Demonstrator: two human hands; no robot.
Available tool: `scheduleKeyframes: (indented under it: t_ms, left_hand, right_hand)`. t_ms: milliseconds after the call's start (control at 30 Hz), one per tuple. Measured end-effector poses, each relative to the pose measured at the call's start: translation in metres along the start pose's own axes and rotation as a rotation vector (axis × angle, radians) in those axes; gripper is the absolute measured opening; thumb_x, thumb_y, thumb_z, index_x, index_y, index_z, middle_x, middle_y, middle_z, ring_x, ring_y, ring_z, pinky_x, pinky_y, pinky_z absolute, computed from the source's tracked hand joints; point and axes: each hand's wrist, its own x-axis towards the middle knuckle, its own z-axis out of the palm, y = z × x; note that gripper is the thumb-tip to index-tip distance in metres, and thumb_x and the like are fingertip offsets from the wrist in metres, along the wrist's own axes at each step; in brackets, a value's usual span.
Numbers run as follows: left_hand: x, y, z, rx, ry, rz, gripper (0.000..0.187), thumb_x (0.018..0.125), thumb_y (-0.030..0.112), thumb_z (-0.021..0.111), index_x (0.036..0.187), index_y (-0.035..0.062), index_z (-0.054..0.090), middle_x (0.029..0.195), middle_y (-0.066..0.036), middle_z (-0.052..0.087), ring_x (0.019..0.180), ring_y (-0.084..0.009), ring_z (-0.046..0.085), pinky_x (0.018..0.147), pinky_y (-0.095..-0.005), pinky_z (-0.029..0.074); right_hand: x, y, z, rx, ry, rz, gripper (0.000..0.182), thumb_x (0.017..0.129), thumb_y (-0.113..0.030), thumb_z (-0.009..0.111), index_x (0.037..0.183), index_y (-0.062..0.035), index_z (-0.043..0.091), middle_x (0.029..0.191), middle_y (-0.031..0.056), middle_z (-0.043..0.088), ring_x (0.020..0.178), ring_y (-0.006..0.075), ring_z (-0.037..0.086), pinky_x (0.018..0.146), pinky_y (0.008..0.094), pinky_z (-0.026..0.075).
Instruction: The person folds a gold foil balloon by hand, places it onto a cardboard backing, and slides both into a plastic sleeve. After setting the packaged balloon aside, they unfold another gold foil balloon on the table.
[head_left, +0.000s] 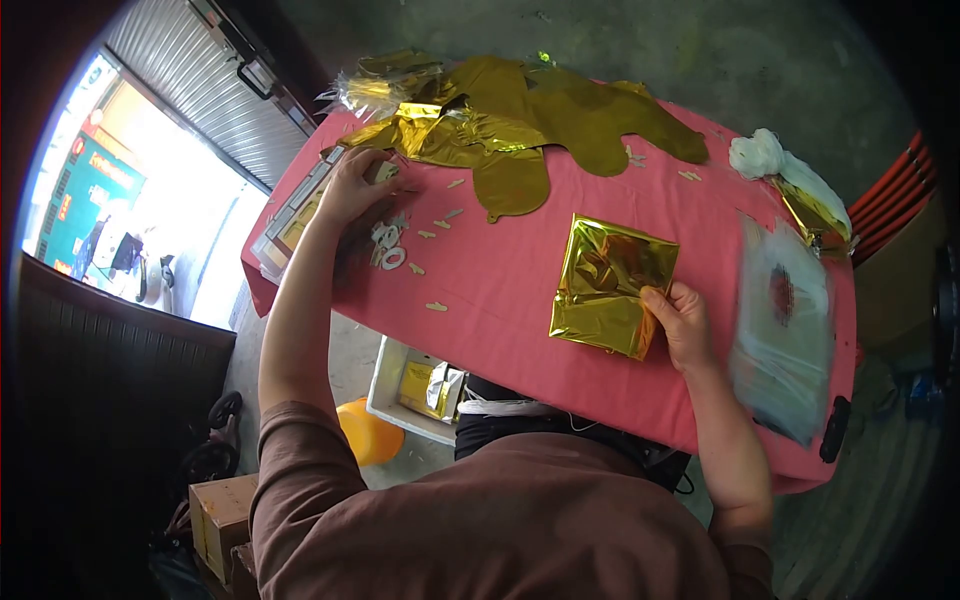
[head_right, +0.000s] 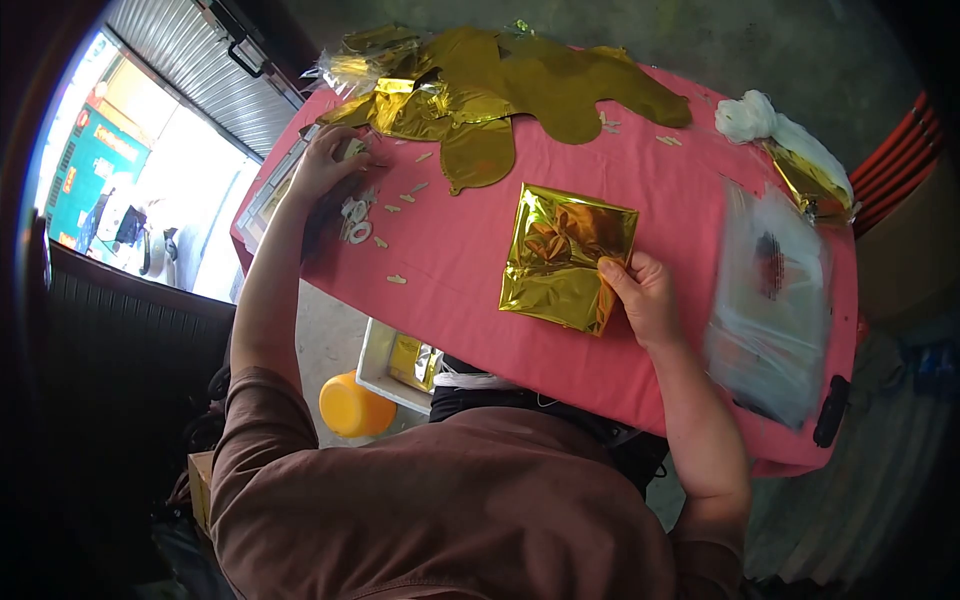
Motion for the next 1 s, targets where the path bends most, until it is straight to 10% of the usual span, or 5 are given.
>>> scheduleKeyframes:
  t_ms: [733,900,1000]
  left_hand:
    - [-0.002,-0.017,0.011,-0.224,0.248,-0.084,0.033,0.081,0.026,0.064,0.106,0.0041,0.062,0.104,-0.013,0.064,0.091,-0.0278,0.064,0.079,-0.0393,0.05]
    - [-0.005,0.029,-0.028,0.293,0.117,-0.418,0.031,0.082,0.024,0.06,0.111,0.0109,0.063,0.104,-0.014,0.066,0.087,-0.0314,0.065,0.075,-0.0396,0.052]
    - [-0.011,0.063,-0.079,0.771,0.079,-0.261,0.032,0.081,0.027,0.063,0.108,0.0099,0.063,0.097,-0.015,0.067,0.084,-0.0343,0.065,0.075,-0.0428,0.052]
  right_hand:
    - [0.001,0.006,-0.003,0.017,-0.022,-0.003,0.011,0.091,-0.011,0.061,0.093,-0.0015,0.066,0.085,-0.0006,0.066,0.075,0.0023,0.056,0.069,0.0186,0.045]
    - [0.002,0.004,-0.001,0.014,-0.004,-0.004,0.011,0.091,-0.011,0.061,0.092,-0.0011,0.066,0.084,-0.0008,0.066,0.074,0.0023,0.056,0.068,0.0188,0.045]
    - [0.001,0.004,-0.004,-0.02,-0.02,0.02,0.01,0.09,-0.01,0.061,0.094,-0.0018,0.066,0.088,0.0012,0.067,0.077,0.0047,0.058,0.072,0.0202,0.046]
